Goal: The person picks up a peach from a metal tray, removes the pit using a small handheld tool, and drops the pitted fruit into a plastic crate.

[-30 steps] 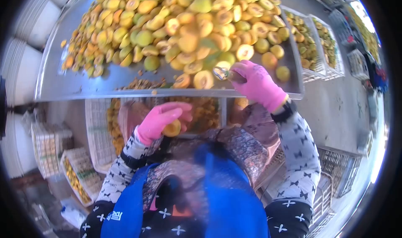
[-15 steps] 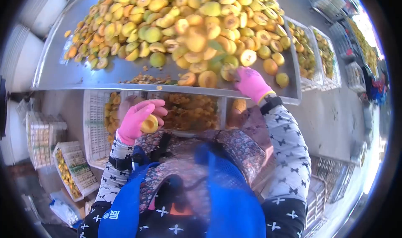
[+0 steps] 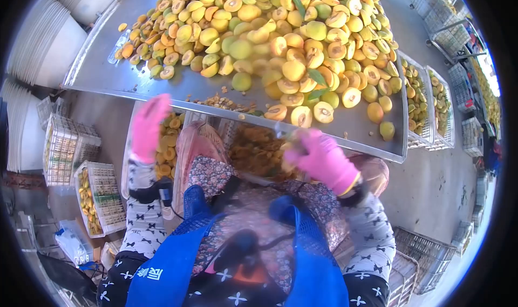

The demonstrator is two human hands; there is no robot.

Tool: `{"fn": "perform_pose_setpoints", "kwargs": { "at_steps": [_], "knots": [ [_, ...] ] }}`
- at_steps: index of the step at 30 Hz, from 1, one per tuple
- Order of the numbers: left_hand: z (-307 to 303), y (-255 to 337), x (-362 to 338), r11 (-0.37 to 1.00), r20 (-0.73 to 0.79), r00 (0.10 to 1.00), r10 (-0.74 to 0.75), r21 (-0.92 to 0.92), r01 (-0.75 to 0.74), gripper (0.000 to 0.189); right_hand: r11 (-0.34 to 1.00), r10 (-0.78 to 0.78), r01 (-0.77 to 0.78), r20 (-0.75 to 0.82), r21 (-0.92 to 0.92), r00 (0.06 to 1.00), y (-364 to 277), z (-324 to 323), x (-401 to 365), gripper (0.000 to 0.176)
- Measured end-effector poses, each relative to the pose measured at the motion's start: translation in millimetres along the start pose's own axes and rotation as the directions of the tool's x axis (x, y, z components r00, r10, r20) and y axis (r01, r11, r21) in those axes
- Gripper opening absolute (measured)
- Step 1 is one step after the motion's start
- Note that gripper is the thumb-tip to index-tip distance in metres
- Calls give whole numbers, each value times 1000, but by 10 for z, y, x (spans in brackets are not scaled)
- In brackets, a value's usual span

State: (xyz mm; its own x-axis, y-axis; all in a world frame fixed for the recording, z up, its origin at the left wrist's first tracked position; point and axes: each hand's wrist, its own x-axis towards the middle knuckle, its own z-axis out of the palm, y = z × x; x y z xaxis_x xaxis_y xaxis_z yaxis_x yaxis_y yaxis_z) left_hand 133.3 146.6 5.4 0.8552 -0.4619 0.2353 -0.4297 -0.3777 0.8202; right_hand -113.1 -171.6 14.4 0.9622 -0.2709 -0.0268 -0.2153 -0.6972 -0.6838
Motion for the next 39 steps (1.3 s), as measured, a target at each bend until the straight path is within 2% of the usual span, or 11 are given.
{"fn": "perform_pose_setpoints", "kwargs": {
  "at_steps": [1,3,5,8,11,16,20,25,30,33,39],
  "knots": [
    [315,259,80,975,79,987,-142,-163,154,29,984,-151,150,-9,-97,988,78,128,-31,31],
    [872,366,226,991,232,964,132,-46,-124,32,999,2,-2,-16,40,1000,102,170,-110,34],
    [1316,556,370,997,481,876,-5,-68,43,45,991,87,-85,-13,102,996,144,174,-170,37],
    [2035,280,558,915,505,857,101,292,-280,59,981,148,-139,-53,137,988,247,169,-358,41],
    [2110,663,703,932,766,595,-244,355,-74,69,954,226,-205,-73,217,972,281,178,-523,41],
    [2242,514,601,965,648,748,-142,259,-41,63,916,249,-215,-60,339,967,307,193,-500,39],
    [2166,567,497,955,649,750,-128,-124,270,63,944,152,-101,-142,314,978,232,188,-426,42],
    [1783,968,177,419,642,766,-24,-689,591,44,937,117,-1,-312,349,943,6,152,-438,39],
    [1829,1015,-116,113,662,748,-46,-741,662,40,830,109,-22,-124,557,986,-142,200,-398,45],
    [1862,1014,-244,216,502,861,84,-852,476,39,955,-66,161,-350,250,935,-116,356,-367,47],
    [1817,968,-374,602,392,903,176,-768,217,36,991,-124,103,-337,-81,933,-142,477,-383,42]
  ]
}}
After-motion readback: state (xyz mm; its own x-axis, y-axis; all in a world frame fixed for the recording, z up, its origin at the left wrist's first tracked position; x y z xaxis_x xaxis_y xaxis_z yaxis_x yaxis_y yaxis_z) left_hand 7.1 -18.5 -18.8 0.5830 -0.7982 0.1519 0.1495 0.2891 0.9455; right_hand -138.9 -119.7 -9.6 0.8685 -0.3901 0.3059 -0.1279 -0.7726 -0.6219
